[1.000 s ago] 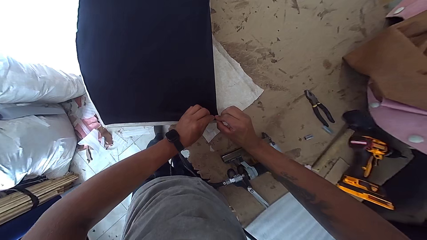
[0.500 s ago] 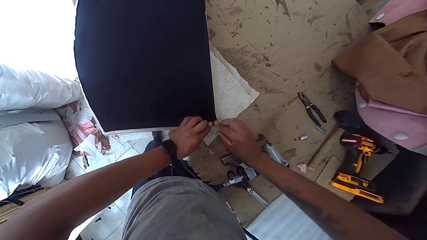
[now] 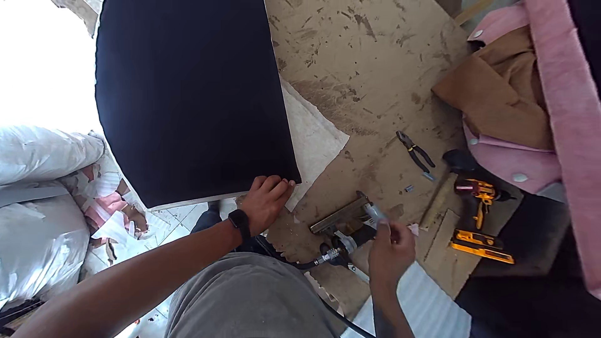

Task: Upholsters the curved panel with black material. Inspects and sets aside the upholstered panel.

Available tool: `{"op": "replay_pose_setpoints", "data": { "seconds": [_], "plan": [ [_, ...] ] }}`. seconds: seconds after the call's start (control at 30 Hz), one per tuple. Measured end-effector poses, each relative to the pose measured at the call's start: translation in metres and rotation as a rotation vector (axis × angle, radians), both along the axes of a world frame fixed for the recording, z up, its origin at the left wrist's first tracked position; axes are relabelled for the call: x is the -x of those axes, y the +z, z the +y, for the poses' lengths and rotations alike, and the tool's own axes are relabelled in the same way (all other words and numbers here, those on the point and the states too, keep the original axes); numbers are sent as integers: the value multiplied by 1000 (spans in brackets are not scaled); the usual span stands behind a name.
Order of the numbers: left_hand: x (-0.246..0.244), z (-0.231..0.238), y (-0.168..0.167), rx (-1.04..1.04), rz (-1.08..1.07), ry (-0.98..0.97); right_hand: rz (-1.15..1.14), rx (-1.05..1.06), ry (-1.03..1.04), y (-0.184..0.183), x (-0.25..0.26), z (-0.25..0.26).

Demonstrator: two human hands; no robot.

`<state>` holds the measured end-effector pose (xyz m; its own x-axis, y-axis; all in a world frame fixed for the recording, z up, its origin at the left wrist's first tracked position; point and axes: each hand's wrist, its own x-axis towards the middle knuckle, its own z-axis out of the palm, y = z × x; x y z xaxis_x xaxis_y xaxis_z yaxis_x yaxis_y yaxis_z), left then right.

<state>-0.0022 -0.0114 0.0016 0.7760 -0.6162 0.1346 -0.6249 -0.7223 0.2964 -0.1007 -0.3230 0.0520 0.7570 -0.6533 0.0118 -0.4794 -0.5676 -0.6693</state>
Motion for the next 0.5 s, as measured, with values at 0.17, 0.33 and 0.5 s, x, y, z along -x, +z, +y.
{"op": "replay_pose_setpoints", "data": {
  "seconds": [0.17, 0.33, 0.5],
  "plan": [
    [-2, 5, -1, 37, 2, -37, 190, -110, -275, -30, 31, 1],
    [-6, 6, -3, 28, 10, -47, 178, -210, -482, -45, 19, 20],
    [-4, 7, 1, 25, 41, -58, -178, -412, -613, -30, 9, 55]
  ]
}}
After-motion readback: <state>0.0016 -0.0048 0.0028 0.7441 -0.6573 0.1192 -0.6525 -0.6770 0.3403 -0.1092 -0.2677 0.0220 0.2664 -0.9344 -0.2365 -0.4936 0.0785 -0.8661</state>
